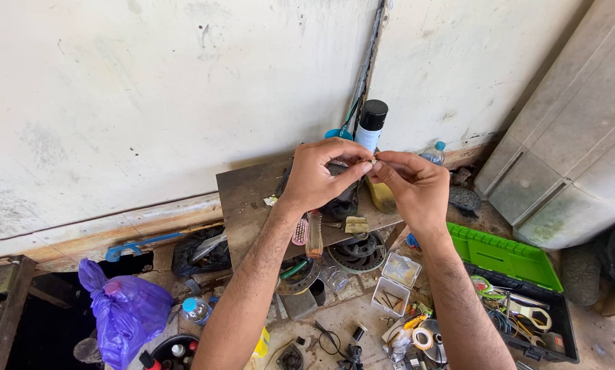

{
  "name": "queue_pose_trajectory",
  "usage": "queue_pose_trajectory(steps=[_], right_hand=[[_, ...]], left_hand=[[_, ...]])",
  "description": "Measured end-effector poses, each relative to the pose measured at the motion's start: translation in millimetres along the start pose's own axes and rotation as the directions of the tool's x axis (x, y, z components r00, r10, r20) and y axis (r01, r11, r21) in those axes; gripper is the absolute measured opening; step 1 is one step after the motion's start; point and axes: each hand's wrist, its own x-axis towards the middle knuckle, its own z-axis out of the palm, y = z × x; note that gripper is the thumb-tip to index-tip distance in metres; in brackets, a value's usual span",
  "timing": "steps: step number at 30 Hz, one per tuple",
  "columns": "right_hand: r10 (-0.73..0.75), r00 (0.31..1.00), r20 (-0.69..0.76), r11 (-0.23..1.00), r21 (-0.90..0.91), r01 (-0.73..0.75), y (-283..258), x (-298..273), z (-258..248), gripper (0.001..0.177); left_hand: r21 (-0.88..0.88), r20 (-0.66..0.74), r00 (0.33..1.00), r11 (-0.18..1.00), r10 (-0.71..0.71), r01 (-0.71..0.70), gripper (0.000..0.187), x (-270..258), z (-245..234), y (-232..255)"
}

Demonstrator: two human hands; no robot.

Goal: Repairing and assembling small mechanical components and electrical wires at a workshop bench.

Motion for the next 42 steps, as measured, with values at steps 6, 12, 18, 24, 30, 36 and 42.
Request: queue_pose_trajectory(steps=[6,12,18,24,30,36,42], right_hand=[[0.037,0.998,0.041,0.999,0.031,-0.039,-1.4,-1.0,0.3,0.018],[0.068,0.997,0.035,0.997,0.026,-0.069,-6.7,-2.3,2.8,0.017],[0.022,0.999,0.043,1.0,0.02,-0.023,-5.3,-1.5,0.6,0.016],[-0.02,0.999,0.036,1.0,-0.003,0.02,-3.7,-1.9,0.2,0.016],[-0.148,0.989,-0.013,0.981,-0.13,0.145,-1.9,-4.3,0.6,0.015],[-0.278,0.96,-0.027,0.901,-0.353,0.251,-11.6,-7.2,0.4,0.013],[-0.183,0.98,-0.084,0.953,-0.259,0.156,2.4,-4.2,-3.2,0.013]], left_hand=[[-0.016,-0.057,0.993,0.995,-0.099,0.098,0.012,-1.2,7.1,-8.8],[0.047,-0.046,0.999,0.999,0.007,-0.005,0.011,-1.5,3.9,-5.9],[-0.054,-0.051,0.999,0.998,-0.018,0.015,0.013,-3.4,4.0,-15.0],[0.011,-0.007,1.0,1.0,-0.017,0.017,0.023,-2.3,0.7,-7.0],[-0.029,-0.052,0.998,0.999,-0.021,0.02,0.023,-2.0,4.8,-10.7],[0.05,-0.052,0.998,0.998,0.038,-0.035,0.021,-3.2,6.7,-7.1],[-0.016,0.01,1.0,1.0,0.025,-0.025,0.049,2.6,-1.5,14.4]])
